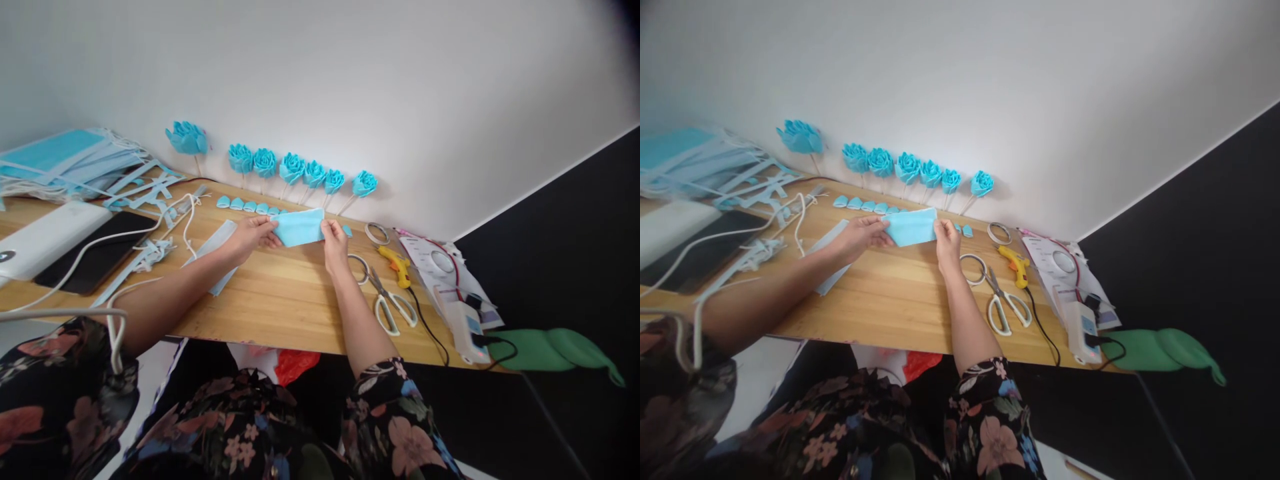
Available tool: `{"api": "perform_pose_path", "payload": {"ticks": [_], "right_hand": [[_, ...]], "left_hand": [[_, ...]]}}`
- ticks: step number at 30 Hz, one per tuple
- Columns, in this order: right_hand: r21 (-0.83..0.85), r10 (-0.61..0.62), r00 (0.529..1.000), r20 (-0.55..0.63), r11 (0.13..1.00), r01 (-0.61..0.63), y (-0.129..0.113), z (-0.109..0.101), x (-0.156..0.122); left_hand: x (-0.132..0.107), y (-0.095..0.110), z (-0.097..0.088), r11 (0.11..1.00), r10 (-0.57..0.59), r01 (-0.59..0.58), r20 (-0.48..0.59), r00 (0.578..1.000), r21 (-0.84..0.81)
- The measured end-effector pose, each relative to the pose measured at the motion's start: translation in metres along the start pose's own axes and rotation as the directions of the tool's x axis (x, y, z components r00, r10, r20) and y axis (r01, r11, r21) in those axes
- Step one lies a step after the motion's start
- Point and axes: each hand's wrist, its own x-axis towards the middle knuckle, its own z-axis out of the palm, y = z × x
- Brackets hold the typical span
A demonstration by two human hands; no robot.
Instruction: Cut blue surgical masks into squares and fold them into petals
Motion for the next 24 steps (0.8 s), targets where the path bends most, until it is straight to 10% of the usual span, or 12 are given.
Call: {"api": "perform_pose_path", "payload": {"ticks": [10, 24], "right_hand": [[-0.014, -0.052, 0.993, -0.102, 0.999, 0.051, 0.0, 0.002, 0.0], [-0.233, -0.19, 0.967, -0.172, 0.961, 0.148, 0.003, -0.012, 0.006]], "left_hand": [[0.002, -0.001, -0.001, 0.993, -0.041, 0.046, 0.054, 0.998, -0.106], [0.004, -0.005, -0.007, 0.982, 0.023, -0.016, -0.034, 0.999, 0.191]]}}
